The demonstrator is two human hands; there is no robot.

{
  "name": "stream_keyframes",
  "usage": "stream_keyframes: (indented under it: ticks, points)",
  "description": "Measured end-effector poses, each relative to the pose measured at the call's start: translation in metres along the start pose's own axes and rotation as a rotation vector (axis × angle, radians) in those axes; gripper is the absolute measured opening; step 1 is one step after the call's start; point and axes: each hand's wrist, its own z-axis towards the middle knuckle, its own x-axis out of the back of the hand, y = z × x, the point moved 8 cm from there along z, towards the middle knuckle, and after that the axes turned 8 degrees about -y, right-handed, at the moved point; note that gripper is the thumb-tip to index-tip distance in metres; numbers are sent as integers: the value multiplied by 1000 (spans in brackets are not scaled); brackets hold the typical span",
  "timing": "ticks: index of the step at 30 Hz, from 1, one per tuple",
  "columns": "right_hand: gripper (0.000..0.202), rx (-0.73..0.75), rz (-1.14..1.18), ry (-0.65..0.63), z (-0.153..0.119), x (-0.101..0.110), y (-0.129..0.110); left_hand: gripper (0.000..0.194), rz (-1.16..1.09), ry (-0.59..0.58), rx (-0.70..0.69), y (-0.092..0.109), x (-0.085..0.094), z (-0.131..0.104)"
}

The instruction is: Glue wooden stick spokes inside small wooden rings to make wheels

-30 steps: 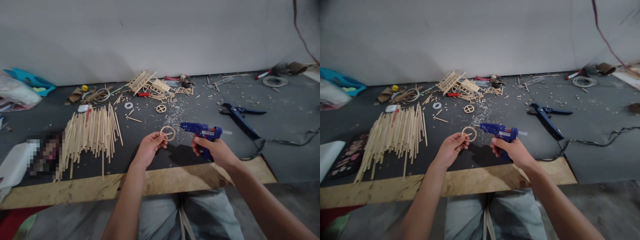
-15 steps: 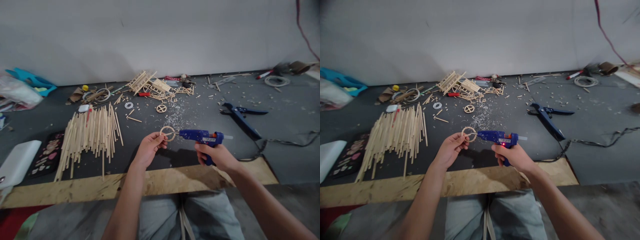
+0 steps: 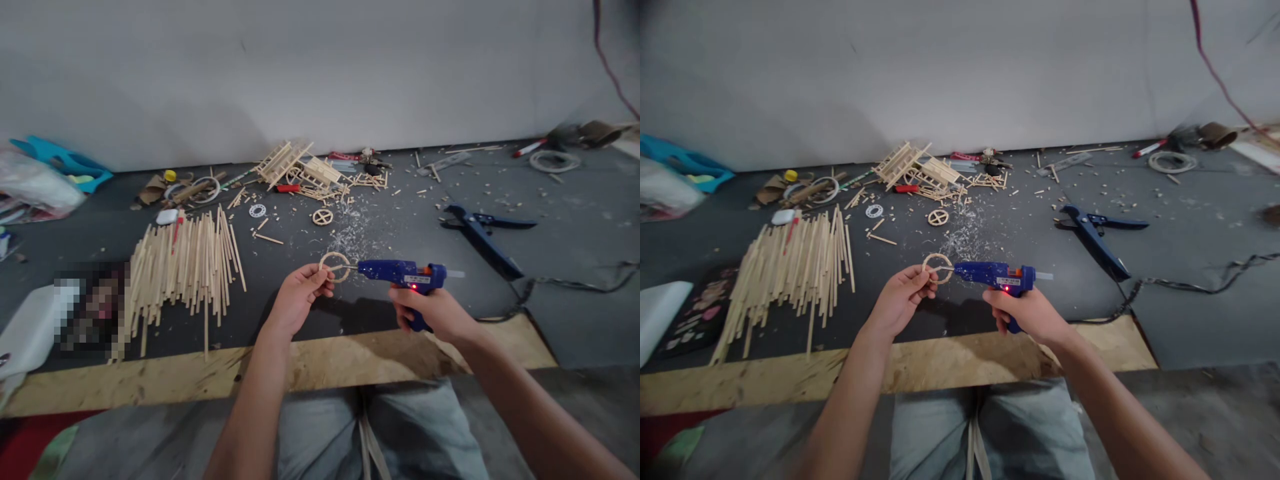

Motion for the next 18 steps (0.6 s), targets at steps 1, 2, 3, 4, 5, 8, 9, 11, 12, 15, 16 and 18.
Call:
stream_keyframes:
  ticks: [1, 2, 3, 4, 5, 8, 9, 11, 12, 15, 16, 18]
  points:
    - [30, 0, -4, 0, 0, 0, 0, 13, -2, 0, -1, 0, 0, 0]
    - [30, -2, -6, -2, 0, 0, 0, 13, -3, 1, -2, 0, 0, 0]
    - [30, -4, -8, -2, 0, 0, 0, 13, -4, 1, -1, 0, 0, 0]
    - [30, -5, -10, -2, 0, -1, 0, 13, -5, 1, -1, 0, 0, 0]
    - [30, -6, -12, -4, 0, -1, 1, 13, -5, 1, -1, 0, 0, 0]
    - [31, -7, -26, -3, 1, 0, 1, 13, -8, 4, -1, -1, 1, 1]
    - [31, -8, -30, -2, 2, 0, 1, 13, -10, 6, -1, -1, 1, 1]
    - [32, -10, -32, -1, 2, 0, 1, 13, -14, 10, -1, -1, 1, 1]
    - [32, -12, -34, -2, 1, 0, 0, 13, -16, 12, -2, -1, 1, 1]
    - [35, -22, -51, -4, -1, -2, -2, 14, -20, 13, -3, -1, 2, 1]
    - [36, -30, -62, -6, -1, -3, -2, 14, -21, 12, -3, 0, 2, 1]
    - [36, -48, -82, -8, -2, -4, -2, 14, -22, 7, -4, 0, 2, 1]
